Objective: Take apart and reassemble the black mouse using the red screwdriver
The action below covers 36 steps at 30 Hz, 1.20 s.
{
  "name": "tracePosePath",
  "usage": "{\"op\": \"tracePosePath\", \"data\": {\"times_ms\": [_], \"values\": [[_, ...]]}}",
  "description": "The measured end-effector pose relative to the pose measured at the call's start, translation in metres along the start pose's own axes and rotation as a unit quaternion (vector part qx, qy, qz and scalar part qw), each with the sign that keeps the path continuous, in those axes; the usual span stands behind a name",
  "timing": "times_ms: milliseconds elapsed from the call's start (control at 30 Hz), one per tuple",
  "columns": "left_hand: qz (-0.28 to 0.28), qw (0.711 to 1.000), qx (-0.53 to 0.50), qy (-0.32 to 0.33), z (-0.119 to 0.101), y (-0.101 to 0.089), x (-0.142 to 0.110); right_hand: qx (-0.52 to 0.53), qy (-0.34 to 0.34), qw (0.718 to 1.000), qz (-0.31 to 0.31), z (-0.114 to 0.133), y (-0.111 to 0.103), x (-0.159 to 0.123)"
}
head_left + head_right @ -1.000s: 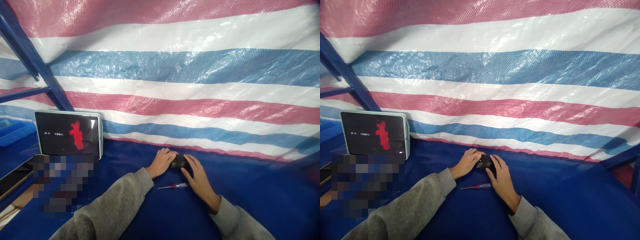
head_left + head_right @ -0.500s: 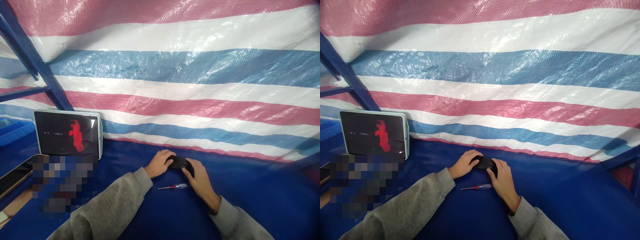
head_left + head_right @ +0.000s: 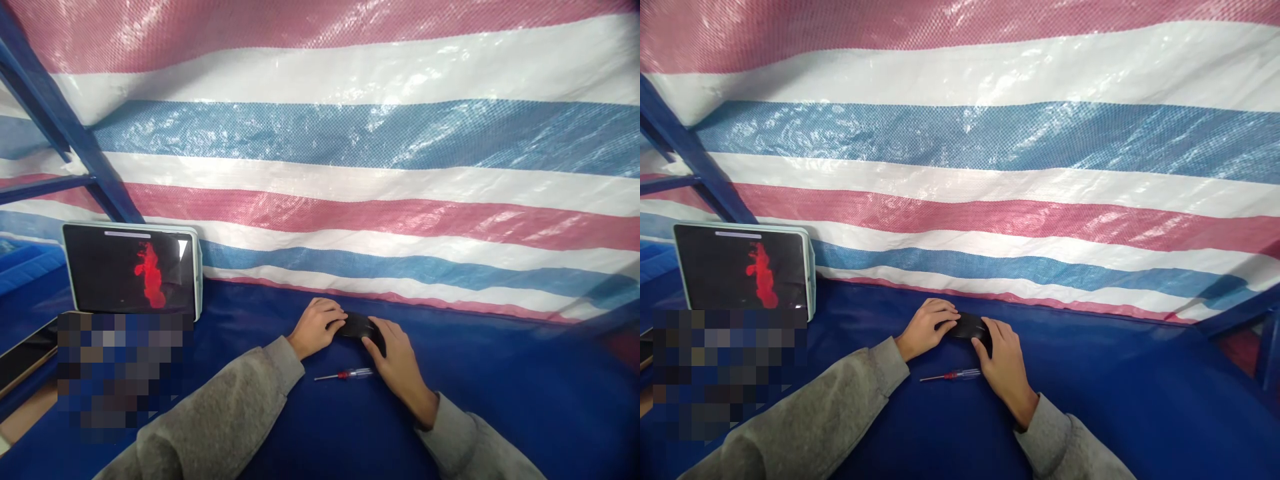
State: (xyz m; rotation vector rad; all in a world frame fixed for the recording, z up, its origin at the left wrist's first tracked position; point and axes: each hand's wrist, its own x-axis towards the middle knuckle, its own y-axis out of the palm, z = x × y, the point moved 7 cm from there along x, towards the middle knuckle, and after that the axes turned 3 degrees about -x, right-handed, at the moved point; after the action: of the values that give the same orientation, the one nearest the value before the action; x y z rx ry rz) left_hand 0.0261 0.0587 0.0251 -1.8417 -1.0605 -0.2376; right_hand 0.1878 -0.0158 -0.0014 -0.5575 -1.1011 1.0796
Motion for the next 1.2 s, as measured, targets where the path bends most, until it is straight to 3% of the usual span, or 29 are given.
{"op": "tracePosePath", "data": {"times_ms": [200, 567, 967, 1200], "values": [[-0.012, 1.000, -0.012, -0.002, 0.002, 0.001, -0.001, 0.006, 0.002, 1.000, 0.004, 0.000, -0.001, 0.000], [0.012, 0.995, 0.011, -0.099, 0.016, 0.000, 0.002, 0.007, 0.000, 1.000, 0.011, 0.001, 0.000, 0.001], [0.027, 0.997, 0.026, -0.074, 0.008, 0.001, 0.002, -0.004, -0.008, 1.000, -0.005, 0.003, -0.003, 0.001], [-0.048, 0.997, -0.003, -0.060, 0.003, -0.011, 0.000, -0.001, -0.003, 1.000, 0.000, 0.005, -0.004, 0.002]]}}
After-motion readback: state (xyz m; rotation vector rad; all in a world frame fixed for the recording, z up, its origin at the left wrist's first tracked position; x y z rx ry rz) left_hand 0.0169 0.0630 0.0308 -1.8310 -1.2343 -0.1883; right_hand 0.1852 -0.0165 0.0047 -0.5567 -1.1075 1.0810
